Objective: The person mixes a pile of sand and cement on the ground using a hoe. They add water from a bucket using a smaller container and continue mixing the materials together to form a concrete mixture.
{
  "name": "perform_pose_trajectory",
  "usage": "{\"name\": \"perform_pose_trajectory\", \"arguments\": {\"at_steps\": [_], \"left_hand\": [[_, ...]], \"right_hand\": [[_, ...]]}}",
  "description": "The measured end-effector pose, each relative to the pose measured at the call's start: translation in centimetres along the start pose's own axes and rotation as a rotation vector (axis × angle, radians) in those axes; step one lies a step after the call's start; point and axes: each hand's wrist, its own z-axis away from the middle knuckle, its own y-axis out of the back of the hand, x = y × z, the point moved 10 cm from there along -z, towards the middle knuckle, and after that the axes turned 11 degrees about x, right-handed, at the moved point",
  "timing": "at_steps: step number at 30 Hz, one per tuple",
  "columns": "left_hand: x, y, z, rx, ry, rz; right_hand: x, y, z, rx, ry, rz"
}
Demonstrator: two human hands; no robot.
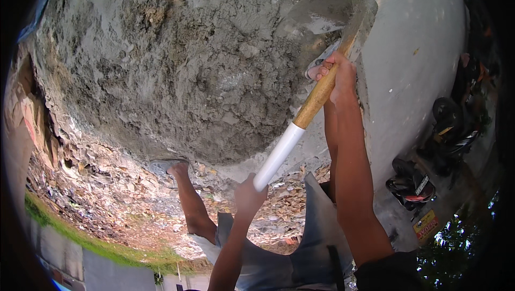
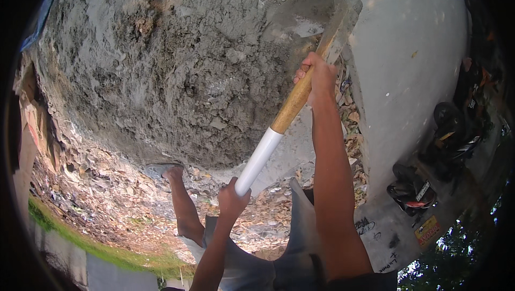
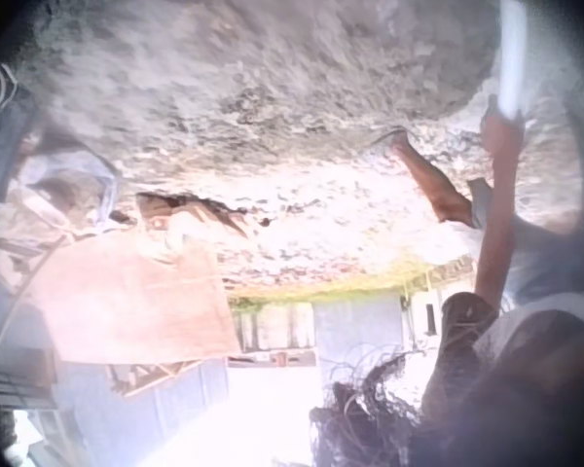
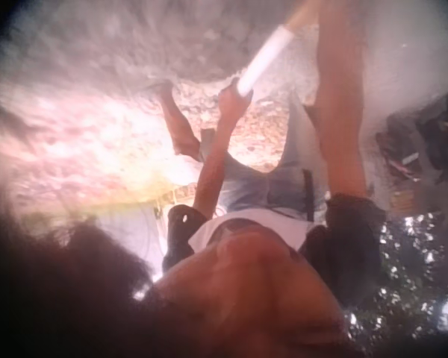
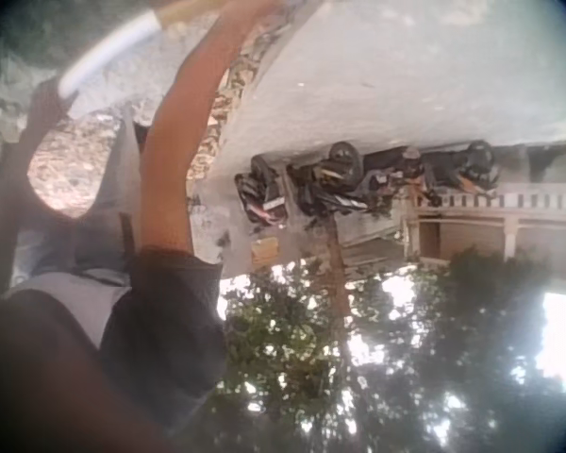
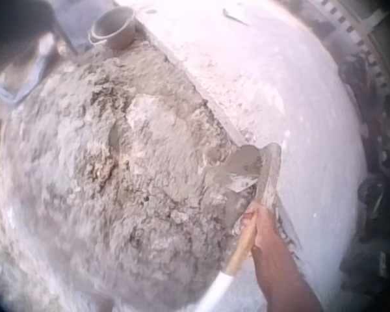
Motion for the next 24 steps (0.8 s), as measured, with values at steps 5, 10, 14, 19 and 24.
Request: {"name": "perform_pose_trajectory", "arguments": {"at_steps": [5,10,14,19,24], "left_hand": [[3.4,-0.8,-1.3,-0.011,0.093,-0.046],[4.0,3.3,4.1,-0.077,0.198,-0.115],[4.9,6.2,3.3,-0.055,0.144,-0.207],[-1.7,7.7,2.3,-0.003,0.061,-0.293],[-13.4,5.9,3.6,-0.031,-0.002,-0.201]], "right_hand": [[1.3,-2.0,-6.8,-0.009,-0.109,0.111],[5.2,-0.7,-4.2,-0.008,-0.223,0.153],[5.7,2.1,-4.7,0.052,-0.28,0.034],[9.4,2.0,0.3,0.017,-0.34,-0.135],[13.2,4.0,10.3,0.121,-0.238,-0.173]]}}
